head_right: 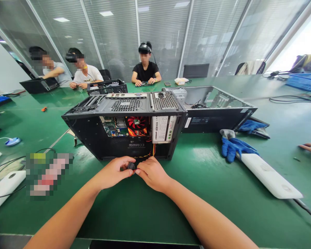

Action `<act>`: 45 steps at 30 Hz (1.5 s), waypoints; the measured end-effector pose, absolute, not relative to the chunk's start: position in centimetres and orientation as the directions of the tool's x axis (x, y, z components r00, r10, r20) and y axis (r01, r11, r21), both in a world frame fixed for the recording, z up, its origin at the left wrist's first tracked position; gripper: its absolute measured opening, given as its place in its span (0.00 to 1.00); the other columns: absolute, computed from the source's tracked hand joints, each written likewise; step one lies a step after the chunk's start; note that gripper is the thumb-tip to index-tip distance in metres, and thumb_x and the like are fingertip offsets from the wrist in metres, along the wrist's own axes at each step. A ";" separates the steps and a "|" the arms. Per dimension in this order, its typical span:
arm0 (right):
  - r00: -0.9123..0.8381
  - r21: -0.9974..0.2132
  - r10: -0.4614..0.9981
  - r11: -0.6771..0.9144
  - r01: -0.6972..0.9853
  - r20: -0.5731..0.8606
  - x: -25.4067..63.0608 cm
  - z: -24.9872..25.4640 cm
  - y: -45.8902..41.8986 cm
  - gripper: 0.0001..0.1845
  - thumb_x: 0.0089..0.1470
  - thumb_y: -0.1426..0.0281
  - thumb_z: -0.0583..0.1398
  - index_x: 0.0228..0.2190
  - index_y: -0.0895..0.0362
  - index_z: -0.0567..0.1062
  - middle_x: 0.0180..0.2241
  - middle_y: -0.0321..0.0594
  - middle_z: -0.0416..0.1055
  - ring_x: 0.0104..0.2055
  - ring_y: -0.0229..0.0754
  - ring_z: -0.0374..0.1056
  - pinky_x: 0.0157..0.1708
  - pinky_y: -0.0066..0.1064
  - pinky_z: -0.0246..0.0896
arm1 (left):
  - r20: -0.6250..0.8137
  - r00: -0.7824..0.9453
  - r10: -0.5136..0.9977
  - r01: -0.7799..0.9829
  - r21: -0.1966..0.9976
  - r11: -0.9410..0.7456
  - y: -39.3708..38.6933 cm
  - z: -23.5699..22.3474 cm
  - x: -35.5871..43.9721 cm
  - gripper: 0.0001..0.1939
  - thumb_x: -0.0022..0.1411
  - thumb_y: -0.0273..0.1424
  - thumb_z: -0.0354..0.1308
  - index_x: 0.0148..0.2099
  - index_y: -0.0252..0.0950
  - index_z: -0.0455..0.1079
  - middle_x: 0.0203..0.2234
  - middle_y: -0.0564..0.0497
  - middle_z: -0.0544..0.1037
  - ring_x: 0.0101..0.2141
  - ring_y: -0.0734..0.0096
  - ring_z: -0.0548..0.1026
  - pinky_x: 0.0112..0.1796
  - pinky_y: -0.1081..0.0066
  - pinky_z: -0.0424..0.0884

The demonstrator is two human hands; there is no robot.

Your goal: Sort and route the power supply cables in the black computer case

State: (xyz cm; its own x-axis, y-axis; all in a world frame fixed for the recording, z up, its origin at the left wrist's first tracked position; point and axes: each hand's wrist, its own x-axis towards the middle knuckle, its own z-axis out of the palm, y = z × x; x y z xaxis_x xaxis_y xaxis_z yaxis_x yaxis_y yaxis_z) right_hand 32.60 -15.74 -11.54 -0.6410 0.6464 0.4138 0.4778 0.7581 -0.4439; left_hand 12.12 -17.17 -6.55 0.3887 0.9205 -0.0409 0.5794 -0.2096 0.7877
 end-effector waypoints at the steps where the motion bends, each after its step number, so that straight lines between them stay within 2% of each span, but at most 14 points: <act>1: -0.637 -0.444 0.645 0.760 0.475 0.422 32.6 -11.6 -15.7 0.17 0.67 0.64 0.48 0.29 0.56 0.70 0.25 0.37 0.69 0.29 0.40 0.64 0.37 0.33 0.51 | -0.061 0.387 0.920 0.532 0.830 -0.169 -17.1 -7.0 12.1 0.17 0.57 0.31 0.59 0.50 0.34 0.71 0.27 0.52 0.76 0.27 0.70 0.73 0.29 0.71 0.69; 4: -0.638 -0.434 0.638 0.767 0.473 0.431 32.6 -11.6 -15.7 0.18 0.67 0.64 0.48 0.29 0.56 0.70 0.25 0.37 0.69 0.29 0.40 0.64 0.37 0.33 0.51 | -0.143 0.430 0.892 0.382 0.924 -0.036 -17.0 -8.0 11.8 0.15 0.57 0.31 0.59 0.47 0.32 0.71 0.26 0.53 0.74 0.28 0.72 0.73 0.31 0.71 0.69; 7: -0.644 -0.432 0.638 0.766 0.476 0.422 32.6 -11.7 -15.7 0.19 0.67 0.63 0.48 0.28 0.56 0.70 0.25 0.37 0.69 0.29 0.40 0.64 0.36 0.34 0.51 | -0.127 0.440 0.889 0.347 0.937 -0.038 -17.0 -8.7 11.7 0.14 0.56 0.30 0.59 0.46 0.33 0.70 0.27 0.53 0.73 0.28 0.73 0.71 0.31 0.71 0.69; 9: -0.643 -0.449 0.643 0.760 0.470 0.415 32.5 -11.7 -15.7 0.20 0.67 0.62 0.47 0.28 0.56 0.70 0.25 0.37 0.69 0.29 0.40 0.63 0.36 0.34 0.51 | -0.072 0.415 0.907 0.406 0.907 -0.113 -17.1 -8.7 11.7 0.14 0.56 0.30 0.60 0.46 0.34 0.70 0.26 0.54 0.71 0.27 0.73 0.70 0.31 0.72 0.68; 14: -0.625 -0.525 0.668 0.728 0.440 0.403 32.5 -11.5 -15.5 0.22 0.68 0.61 0.45 0.27 0.56 0.69 0.24 0.36 0.67 0.27 0.39 0.62 0.36 0.33 0.51 | 0.091 0.397 0.914 0.582 0.744 -0.327 -17.5 -7.9 12.0 0.13 0.58 0.30 0.59 0.46 0.37 0.71 0.26 0.56 0.71 0.28 0.72 0.69 0.32 0.71 0.67; 18: -0.603 -0.555 0.686 0.710 0.433 0.407 32.6 -11.4 -15.5 0.23 0.68 0.60 0.45 0.26 0.56 0.67 0.22 0.34 0.66 0.26 0.38 0.60 0.35 0.32 0.51 | 0.070 0.428 0.901 0.639 0.681 -0.357 -17.5 -7.1 12.1 0.13 0.60 0.31 0.58 0.48 0.38 0.70 0.26 0.56 0.72 0.28 0.72 0.70 0.31 0.72 0.66; 28: -0.639 -0.502 0.656 0.741 0.445 0.402 32.5 -11.8 -15.6 0.19 0.66 0.63 0.49 0.27 0.56 0.69 0.24 0.36 0.69 0.28 0.38 0.63 0.36 0.33 0.50 | -0.168 0.485 0.858 0.600 0.778 -0.186 -16.6 -6.2 12.1 0.10 0.60 0.31 0.55 0.44 0.35 0.70 0.26 0.53 0.75 0.28 0.71 0.71 0.30 0.72 0.65; 35: -0.634 -0.501 0.662 0.737 0.453 0.400 32.6 -11.7 -15.6 0.20 0.67 0.63 0.48 0.26 0.57 0.69 0.24 0.37 0.69 0.28 0.39 0.63 0.36 0.33 0.50 | -0.303 0.519 0.799 0.434 0.899 0.058 -16.2 -7.2 11.9 0.18 0.58 0.33 0.57 0.51 0.32 0.67 0.28 0.52 0.72 0.28 0.72 0.73 0.29 0.72 0.65; 38: -0.633 -0.499 0.660 0.739 0.452 0.404 32.6 -11.8 -15.6 0.20 0.67 0.63 0.48 0.26 0.56 0.69 0.24 0.37 0.70 0.29 0.39 0.64 0.36 0.33 0.50 | -0.348 0.496 0.796 0.393 0.907 0.151 -16.2 -7.7 11.7 0.24 0.57 0.34 0.59 0.55 0.31 0.64 0.30 0.52 0.72 0.28 0.71 0.74 0.28 0.72 0.64; 41: -0.634 -0.501 0.662 0.737 0.454 0.399 32.5 -12.0 -15.6 0.20 0.67 0.63 0.48 0.27 0.56 0.70 0.25 0.37 0.71 0.29 0.39 0.64 0.37 0.33 0.49 | -0.351 0.520 0.779 0.380 0.912 0.157 -16.2 -8.2 11.5 0.22 0.57 0.36 0.60 0.51 0.30 0.67 0.29 0.51 0.72 0.28 0.72 0.73 0.27 0.73 0.63; 45: -0.624 -0.515 0.669 0.730 0.448 0.404 32.5 -11.9 -15.6 0.20 0.67 0.63 0.48 0.27 0.57 0.70 0.24 0.37 0.70 0.28 0.39 0.63 0.36 0.33 0.49 | -0.251 0.558 0.791 0.266 0.957 0.116 -16.2 -8.8 11.4 0.19 0.56 0.36 0.62 0.46 0.31 0.66 0.28 0.52 0.71 0.28 0.73 0.72 0.33 0.69 0.67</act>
State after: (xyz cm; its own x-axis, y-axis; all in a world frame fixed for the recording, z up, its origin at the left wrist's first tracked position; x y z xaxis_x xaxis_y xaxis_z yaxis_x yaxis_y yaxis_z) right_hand 32.47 -15.64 -11.94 -0.6239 0.6687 0.4045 0.4485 0.7302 -0.5155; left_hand 11.41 -16.23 -8.77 0.5582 0.7908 -0.2513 0.2663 0.1161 0.9569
